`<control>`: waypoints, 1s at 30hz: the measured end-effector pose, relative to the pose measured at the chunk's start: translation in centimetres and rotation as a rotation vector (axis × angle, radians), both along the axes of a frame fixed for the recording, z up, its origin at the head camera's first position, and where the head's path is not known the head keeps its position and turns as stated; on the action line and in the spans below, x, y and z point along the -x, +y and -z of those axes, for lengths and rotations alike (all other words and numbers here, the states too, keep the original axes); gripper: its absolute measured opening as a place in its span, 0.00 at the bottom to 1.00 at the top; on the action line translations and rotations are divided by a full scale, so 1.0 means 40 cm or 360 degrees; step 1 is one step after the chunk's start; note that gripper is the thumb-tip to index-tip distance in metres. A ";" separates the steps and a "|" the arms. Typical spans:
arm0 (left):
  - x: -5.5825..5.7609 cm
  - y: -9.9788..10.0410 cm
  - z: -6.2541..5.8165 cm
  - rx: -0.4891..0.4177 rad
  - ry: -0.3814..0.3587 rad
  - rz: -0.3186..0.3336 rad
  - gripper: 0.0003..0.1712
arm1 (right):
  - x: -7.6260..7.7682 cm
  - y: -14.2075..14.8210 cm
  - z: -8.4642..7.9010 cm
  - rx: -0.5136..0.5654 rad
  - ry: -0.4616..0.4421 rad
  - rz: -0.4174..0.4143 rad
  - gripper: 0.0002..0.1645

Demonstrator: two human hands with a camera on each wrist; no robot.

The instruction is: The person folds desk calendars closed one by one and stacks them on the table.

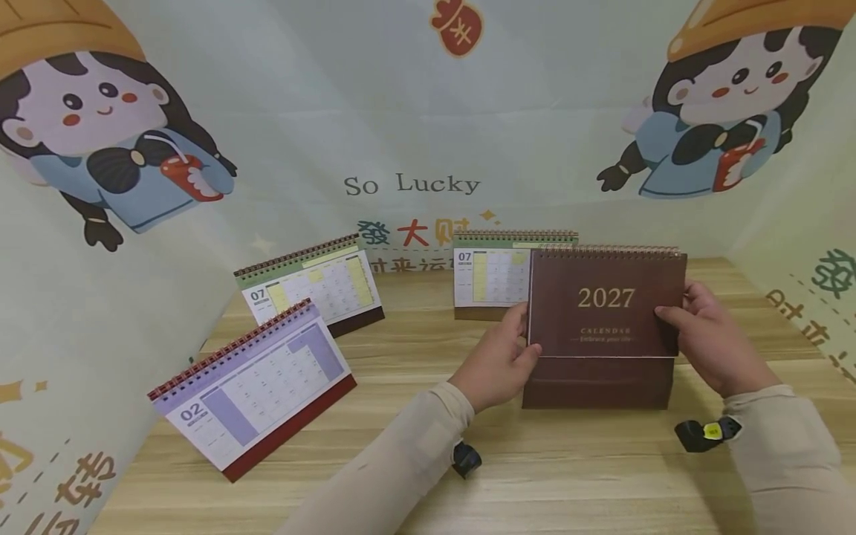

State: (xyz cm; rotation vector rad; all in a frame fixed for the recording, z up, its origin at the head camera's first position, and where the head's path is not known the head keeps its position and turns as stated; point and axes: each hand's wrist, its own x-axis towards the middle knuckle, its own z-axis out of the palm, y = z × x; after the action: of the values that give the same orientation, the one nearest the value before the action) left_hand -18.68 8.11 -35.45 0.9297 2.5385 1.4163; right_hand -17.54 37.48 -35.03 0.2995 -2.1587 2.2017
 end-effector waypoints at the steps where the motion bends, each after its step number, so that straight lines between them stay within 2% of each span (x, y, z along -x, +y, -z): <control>1: 0.001 0.000 0.002 0.0002 -0.0012 -0.0005 0.28 | 0.000 0.001 -0.002 -0.0110 -0.0007 0.0018 0.17; 5: 0.004 -0.001 0.011 -0.0011 -0.0074 -0.0038 0.28 | -0.002 0.001 -0.010 -0.0666 0.0010 0.0092 0.16; 8: 0.004 0.002 0.020 0.0021 -0.0084 -0.0094 0.28 | -0.006 -0.004 -0.016 -0.0933 -0.0017 0.0094 0.22; 10: 0.004 0.006 0.026 0.0054 -0.0084 -0.0130 0.28 | -0.007 -0.005 -0.019 -0.1018 -0.0078 0.0065 0.28; 17: 0.001 0.013 0.048 0.0134 -0.0149 -0.0204 0.28 | 0.003 -0.007 -0.012 -0.1047 -0.0292 -0.0036 0.33; 24: -0.006 0.014 0.064 0.0187 -0.0233 -0.0238 0.32 | 0.009 -0.005 0.004 -0.1085 -0.0370 -0.0027 0.33; 30: -0.003 0.016 0.074 0.0227 -0.0269 -0.0235 0.33 | 0.010 0.003 0.013 -0.1095 -0.0397 -0.0075 0.30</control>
State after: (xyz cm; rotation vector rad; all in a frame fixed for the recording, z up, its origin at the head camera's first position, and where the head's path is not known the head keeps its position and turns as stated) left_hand -18.55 8.74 -38.40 0.5852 2.5839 1.2675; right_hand -17.94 37.61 -35.53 0.0914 -3.0170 1.4964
